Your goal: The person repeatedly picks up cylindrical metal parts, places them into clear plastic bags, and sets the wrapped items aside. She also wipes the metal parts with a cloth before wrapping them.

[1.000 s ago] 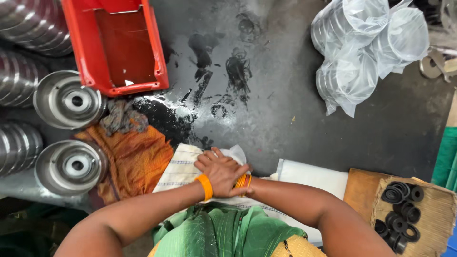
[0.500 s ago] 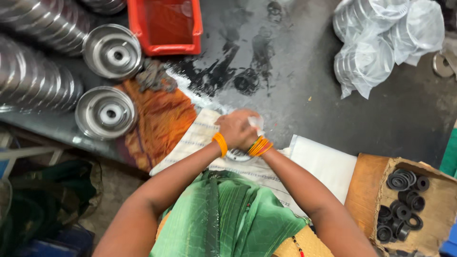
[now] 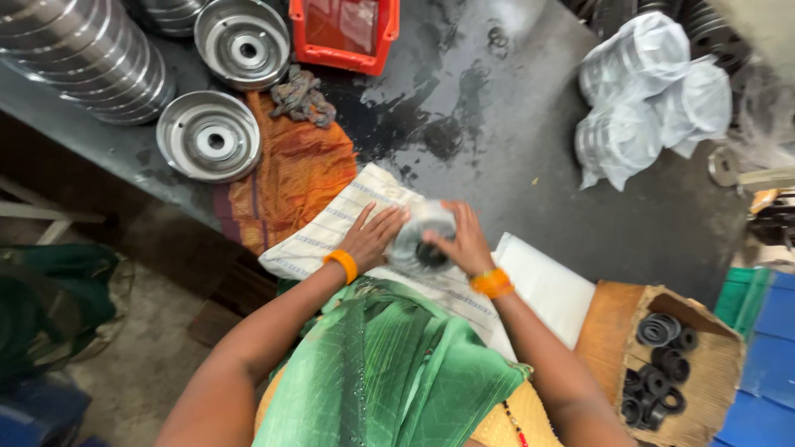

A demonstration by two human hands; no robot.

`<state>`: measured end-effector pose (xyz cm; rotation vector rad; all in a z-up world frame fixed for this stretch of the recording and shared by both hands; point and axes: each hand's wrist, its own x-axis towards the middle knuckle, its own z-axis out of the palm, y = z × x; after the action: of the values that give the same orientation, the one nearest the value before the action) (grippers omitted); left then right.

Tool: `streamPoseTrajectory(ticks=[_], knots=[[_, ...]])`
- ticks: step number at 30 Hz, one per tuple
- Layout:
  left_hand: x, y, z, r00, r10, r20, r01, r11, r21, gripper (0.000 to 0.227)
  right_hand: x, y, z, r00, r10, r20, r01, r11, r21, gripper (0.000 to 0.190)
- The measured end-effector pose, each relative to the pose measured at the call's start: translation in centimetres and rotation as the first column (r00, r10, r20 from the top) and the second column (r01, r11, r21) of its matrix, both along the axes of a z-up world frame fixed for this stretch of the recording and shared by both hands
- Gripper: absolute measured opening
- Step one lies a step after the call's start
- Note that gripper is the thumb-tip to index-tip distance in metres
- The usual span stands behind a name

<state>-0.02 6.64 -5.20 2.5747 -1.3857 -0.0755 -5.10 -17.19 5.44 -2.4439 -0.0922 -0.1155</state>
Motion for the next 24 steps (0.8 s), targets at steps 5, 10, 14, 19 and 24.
streamPoseTrajectory(ticks=[5, 10, 14, 19, 24], knots=[[0.2, -0.3, -0.1, 0.972, 0.075, -0.221, -0.118, 0.975, -0.19, 0.105, -5.9, 0.2, 0.1, 0.934, -0.317, -0.167, 0.351, 0.902, 0.252, 0.054], [1.0, -0.2, 1.7, 0.949, 0.102, -0.297, -0.16, 0.97, -0.181, 0.094, -3.4, -7.3, 3.0, 0.905, -0.426, 0.002, 0.402, 0.854, 0.33, 0.05], [0.7, -0.3, 2.1, 0.96, 0.083, -0.268, -0.147, 0.962, -0.23, 0.088, 1.5, -19.8, 7.5, 0.797, -0.521, 0.306, 0.443, 0.848, 0.29, 0.043], [1.1, -0.3, 1.8, 0.966, 0.089, -0.244, -0.151, 0.956, -0.253, 0.082, 7.4, -31.2, 6.7, 0.772, -0.264, 0.578, 0.57, 0.69, -0.446, 0.061], [1.0, -0.3, 1.0, 0.964, 0.089, -0.252, -0.163, 0.943, -0.291, 0.077, 9.0, -34.8, 1.7, 0.838, -0.278, 0.469, 0.538, 0.566, -0.625, 0.065]])
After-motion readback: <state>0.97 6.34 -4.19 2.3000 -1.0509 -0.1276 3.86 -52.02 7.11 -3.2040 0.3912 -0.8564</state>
